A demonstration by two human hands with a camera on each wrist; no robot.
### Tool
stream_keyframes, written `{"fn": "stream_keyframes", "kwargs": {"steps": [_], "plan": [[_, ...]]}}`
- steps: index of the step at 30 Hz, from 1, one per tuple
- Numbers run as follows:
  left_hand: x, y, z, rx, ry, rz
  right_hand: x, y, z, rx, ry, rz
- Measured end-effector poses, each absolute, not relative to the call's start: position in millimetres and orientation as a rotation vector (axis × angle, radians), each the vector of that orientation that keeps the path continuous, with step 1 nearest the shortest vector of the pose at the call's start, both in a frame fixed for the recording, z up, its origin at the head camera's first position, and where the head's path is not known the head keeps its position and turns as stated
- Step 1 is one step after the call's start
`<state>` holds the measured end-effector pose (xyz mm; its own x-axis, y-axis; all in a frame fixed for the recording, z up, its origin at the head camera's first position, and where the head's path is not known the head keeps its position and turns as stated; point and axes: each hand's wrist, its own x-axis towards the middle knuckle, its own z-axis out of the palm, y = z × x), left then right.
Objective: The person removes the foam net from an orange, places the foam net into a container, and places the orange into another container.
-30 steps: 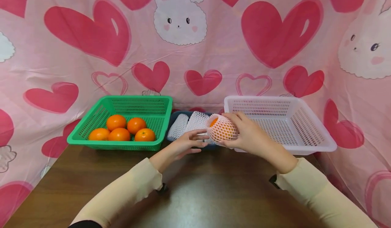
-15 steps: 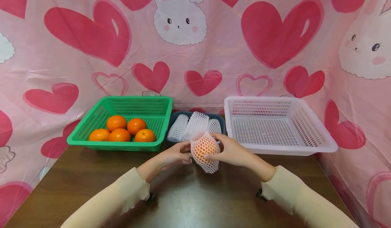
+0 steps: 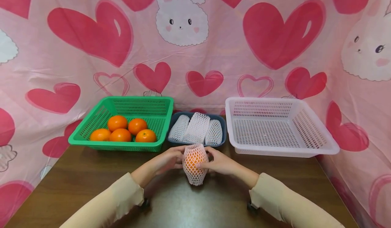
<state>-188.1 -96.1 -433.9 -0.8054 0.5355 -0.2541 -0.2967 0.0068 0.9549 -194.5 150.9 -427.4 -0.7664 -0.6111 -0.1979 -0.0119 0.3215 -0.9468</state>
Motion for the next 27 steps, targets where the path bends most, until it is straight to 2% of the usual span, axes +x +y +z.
{"fn": "stream_keyframes", "kwargs": {"steps": [10,27], "plan": [[-187.8,-95.2,-434.3,0.204,1.954,1.715,-196.1,143.8,-441.7,-0.542,1.999,-1.469],[-183.6,-98.3,-438.5,0.15,2.014,1.748,-206.4,141.2,-441.7,-0.789,2.205,-1.33]]}}
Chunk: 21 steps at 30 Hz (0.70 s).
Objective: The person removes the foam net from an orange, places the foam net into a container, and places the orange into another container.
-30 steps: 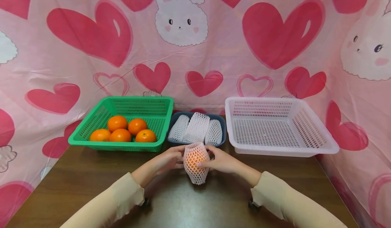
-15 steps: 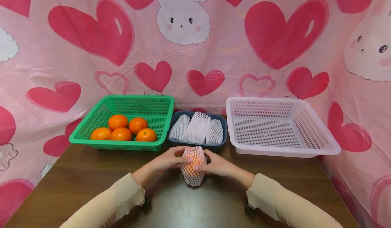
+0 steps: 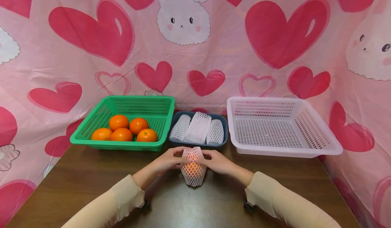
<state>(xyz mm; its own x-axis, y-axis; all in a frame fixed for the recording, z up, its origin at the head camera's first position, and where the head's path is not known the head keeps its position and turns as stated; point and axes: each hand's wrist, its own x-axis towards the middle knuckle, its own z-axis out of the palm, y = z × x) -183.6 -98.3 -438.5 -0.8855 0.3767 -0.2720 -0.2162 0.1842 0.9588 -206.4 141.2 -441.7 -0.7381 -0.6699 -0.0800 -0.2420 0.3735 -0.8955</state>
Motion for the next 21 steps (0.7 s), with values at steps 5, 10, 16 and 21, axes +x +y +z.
{"fn": "stream_keyframes", "kwargs": {"steps": [5,10,16,21], "plan": [[-182.6,-98.9,-438.5,0.197,2.019,1.734,-208.6,142.5,-440.9,-0.796,2.307,-1.29],[-182.7,-98.4,-442.3,0.219,2.029,1.756,-210.1,143.8,-441.1,-0.816,2.395,-1.276],[-182.6,-96.8,-445.3,0.222,2.087,1.761,-210.7,145.4,-440.7,-0.803,2.407,-1.315],[-182.1,-95.7,-444.3,0.302,2.192,1.728,-210.9,145.0,-439.5,-0.791,2.415,-1.36]]}}
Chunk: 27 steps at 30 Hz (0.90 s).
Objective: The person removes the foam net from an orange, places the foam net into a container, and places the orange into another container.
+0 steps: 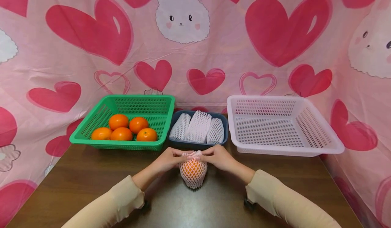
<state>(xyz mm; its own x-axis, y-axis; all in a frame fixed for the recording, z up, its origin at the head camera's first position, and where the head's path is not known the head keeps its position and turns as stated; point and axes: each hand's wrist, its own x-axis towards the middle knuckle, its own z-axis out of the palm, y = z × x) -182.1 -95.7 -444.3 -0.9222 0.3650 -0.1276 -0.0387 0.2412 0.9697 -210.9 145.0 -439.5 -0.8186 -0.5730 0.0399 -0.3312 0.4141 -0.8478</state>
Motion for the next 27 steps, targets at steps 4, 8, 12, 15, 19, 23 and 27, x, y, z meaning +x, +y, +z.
{"fn": "stream_keyframes", "kwargs": {"steps": [4,8,12,15,19,23,27], "plan": [[-181.6,-95.8,-442.1,0.364,2.278,1.711,-210.6,143.7,-438.2,-0.791,2.422,-1.386],[-179.7,-95.4,-439.9,0.38,2.34,1.724,-208.0,141.4,-435.3,-0.797,2.464,-1.391],[-176.8,-95.5,-437.8,0.368,2.378,1.736,-203.5,137.4,-432.2,-0.799,2.528,-1.389],[-176.5,-95.6,-437.7,0.357,2.391,1.741,-200.6,134.8,-432.2,-0.815,2.582,-1.383],[-177.8,-96.3,-438.4,0.35,2.381,1.74,-197.7,132.7,-433.1,-0.871,2.647,-1.388],[-178.5,-98.1,-437.8,0.305,2.326,1.695,-196.5,131.4,-434.4,-0.938,2.685,-1.422],[-178.9,-99.4,-437.6,0.278,2.299,1.664,-197.1,130.9,-436.1,-0.943,2.668,-1.48]]}}
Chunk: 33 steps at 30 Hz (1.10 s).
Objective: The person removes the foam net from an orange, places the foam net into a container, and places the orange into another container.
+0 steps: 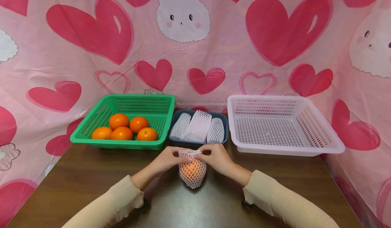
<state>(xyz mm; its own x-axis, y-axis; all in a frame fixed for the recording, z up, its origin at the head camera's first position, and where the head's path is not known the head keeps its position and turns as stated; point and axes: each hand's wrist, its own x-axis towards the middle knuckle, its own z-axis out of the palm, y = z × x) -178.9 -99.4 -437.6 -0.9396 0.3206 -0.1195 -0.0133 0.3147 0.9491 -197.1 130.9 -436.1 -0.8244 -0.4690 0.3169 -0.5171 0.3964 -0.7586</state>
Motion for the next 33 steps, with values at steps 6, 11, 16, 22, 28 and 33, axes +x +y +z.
{"fn": "stream_keyframes", "kwargs": {"steps": [6,11,16,22,28,33], "plan": [[-179.0,-99.0,-439.6,0.311,2.297,1.724,-200.7,132.3,-436.4,0.911,-2.636,1.623],[-177.9,-98.2,-438.4,0.327,2.34,1.715,-205.4,135.8,-437.0,1.021,-2.783,1.624],[-177.7,-97.9,-434.5,0.343,2.443,1.664,-208.1,136.5,-436.2,1.093,-2.827,1.556],[-177.8,-96.7,-430.0,0.383,2.541,1.621,-207.8,133.9,-433.9,1.089,-2.773,1.547],[-176.9,-94.5,-427.0,0.399,2.594,1.626,-203.7,131.3,-431.8,1.055,-2.703,1.49],[-176.8,-94.4,-426.4,0.414,2.603,1.672,-200.8,127.8,-431.9,0.981,-2.618,1.48]]}}
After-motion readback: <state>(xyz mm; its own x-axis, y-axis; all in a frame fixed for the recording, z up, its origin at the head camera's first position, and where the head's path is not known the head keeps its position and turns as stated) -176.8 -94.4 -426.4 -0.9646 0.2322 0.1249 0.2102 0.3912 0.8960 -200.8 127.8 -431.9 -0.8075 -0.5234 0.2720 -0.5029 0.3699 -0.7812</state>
